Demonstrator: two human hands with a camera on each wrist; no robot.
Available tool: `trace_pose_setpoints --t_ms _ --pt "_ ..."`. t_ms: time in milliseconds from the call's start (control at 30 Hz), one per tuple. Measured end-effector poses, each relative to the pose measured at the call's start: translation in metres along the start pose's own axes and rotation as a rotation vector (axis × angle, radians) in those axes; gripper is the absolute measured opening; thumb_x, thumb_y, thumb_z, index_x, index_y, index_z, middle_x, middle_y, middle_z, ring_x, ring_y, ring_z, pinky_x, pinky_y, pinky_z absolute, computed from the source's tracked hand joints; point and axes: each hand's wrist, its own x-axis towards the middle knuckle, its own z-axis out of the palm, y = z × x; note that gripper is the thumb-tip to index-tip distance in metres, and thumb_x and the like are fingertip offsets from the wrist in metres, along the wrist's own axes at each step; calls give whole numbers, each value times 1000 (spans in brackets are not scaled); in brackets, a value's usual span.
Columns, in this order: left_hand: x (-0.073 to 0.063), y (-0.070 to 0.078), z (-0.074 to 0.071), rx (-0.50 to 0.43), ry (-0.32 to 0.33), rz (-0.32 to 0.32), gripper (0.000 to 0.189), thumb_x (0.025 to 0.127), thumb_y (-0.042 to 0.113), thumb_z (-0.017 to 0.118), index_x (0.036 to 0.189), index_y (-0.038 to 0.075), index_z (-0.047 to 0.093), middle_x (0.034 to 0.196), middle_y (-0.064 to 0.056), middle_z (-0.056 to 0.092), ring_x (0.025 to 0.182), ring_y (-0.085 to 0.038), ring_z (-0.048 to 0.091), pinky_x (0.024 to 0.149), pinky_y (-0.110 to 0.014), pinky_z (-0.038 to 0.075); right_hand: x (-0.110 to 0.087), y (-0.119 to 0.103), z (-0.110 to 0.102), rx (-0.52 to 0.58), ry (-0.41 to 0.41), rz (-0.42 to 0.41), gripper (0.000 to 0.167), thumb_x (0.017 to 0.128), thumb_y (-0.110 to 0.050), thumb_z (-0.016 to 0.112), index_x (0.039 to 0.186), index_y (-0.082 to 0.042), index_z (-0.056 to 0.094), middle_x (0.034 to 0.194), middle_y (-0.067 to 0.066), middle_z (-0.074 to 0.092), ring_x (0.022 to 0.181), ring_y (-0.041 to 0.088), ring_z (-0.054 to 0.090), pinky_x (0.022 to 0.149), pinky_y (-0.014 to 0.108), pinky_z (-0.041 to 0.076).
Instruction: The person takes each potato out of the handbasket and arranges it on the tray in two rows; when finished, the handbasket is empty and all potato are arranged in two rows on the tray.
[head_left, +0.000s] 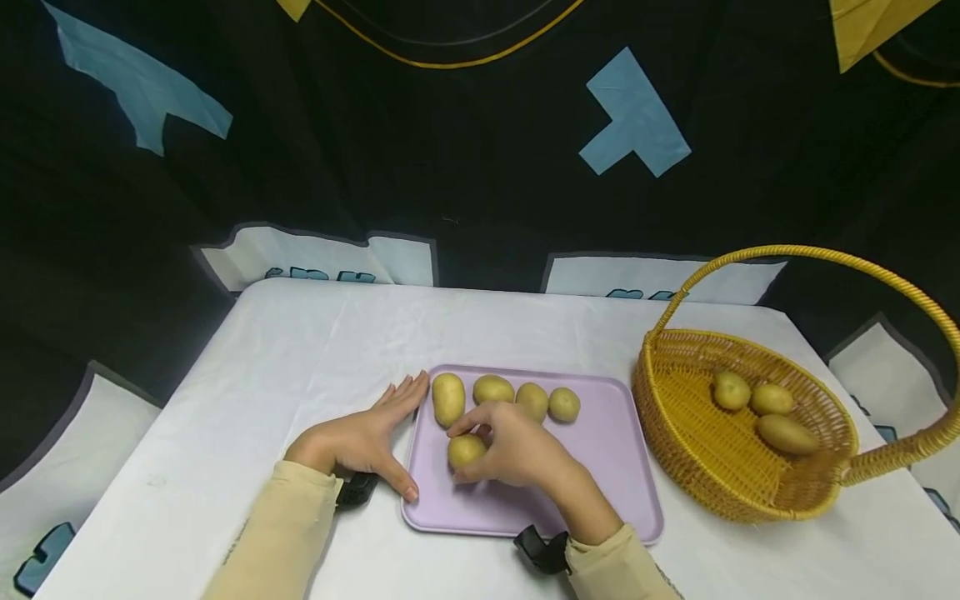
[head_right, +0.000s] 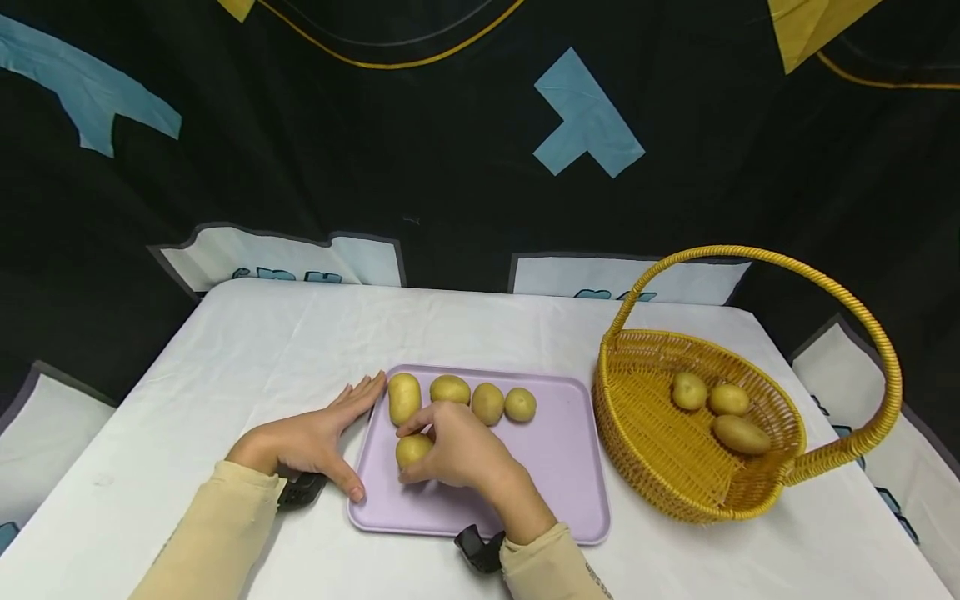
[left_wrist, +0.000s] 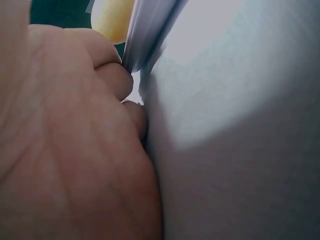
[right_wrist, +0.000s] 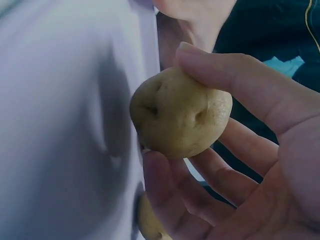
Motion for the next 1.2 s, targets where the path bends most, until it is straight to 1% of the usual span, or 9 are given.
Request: trace_pose_setpoints --t_ms 133,300,433,567,667,767,833,1000,1200 --pt "0 1 1 -1 1 -3 149 55 42 99 162 8 0 167 -14 -9 148 -45 -14 117 -62 -2 1 0 7 36 -8 -31 43 68 -14 93 108 -8 77 97 -9 70 87 8 60 79 27 53" --pt "-1 1 2 1 3 0 149 55 42 99 162 8 0 167 -14 -9 148 -45 -14 117 -62 -2 2 -1 15 44 -20 -60 43 69 -12 92 109 -6 77 100 -8 71 88 7 60 82 29 54" --pt "-1 0 2 5 7 -1 149 55 42 98 162 8 1 167 -13 -9 148 -44 -13 117 -62 -2 3 -2 19 34 2 -60 44 69 -12 93 109 -7 77 104 -6 72 94 7 61 90 31 53" --pt "0 -1 2 12 4 -3 149 55 44 98 162 10 0 167 -12 -9 149 -43 -13 117 -62 -2 5 -2 21 45 -10 -62 45 70 -13 93 111 -8 76 108 -5 72 101 7 61 95 31 51" --pt "0 -1 1 20 2 -4 149 56 46 98 162 11 0 167 -12 -9 149 -43 -13 117 -62 -1 4 -2 20 39 -15 -60 45 69 -12 93 111 -7 76 107 -4 72 100 7 62 93 30 52" --pt "-1 0 -1 24 11 -6 149 55 44 98 162 10 0 167 -12 -8 149 -44 -13 118 -62 -1 5 -2 18 25 -3 -63 45 68 -10 94 110 -8 77 107 -4 73 99 7 62 92 30 52" --pt "-2 0 -2 18 12 -7 149 55 43 98 162 10 1 168 -11 -8 148 -44 -13 118 -62 -1 5 -3 17 34 -16 -70 45 67 -10 94 109 -9 77 106 -5 73 97 6 62 90 27 52" --pt "-1 -1 -1 4 2 2 149 56 43 98 162 10 0 168 -10 -9 149 -43 -13 118 -61 -1 4 -4 18 91 -89 -94 39 73 -8 90 110 -9 76 101 -8 70 88 5 61 79 23 54" --pt "-1 -1 1 18 8 4 149 55 44 98 162 10 1 168 -10 -8 148 -44 -12 118 -62 0 1 -4 16 57 -84 -100 36 76 -9 87 110 -10 76 99 -9 69 90 6 62 80 24 54"
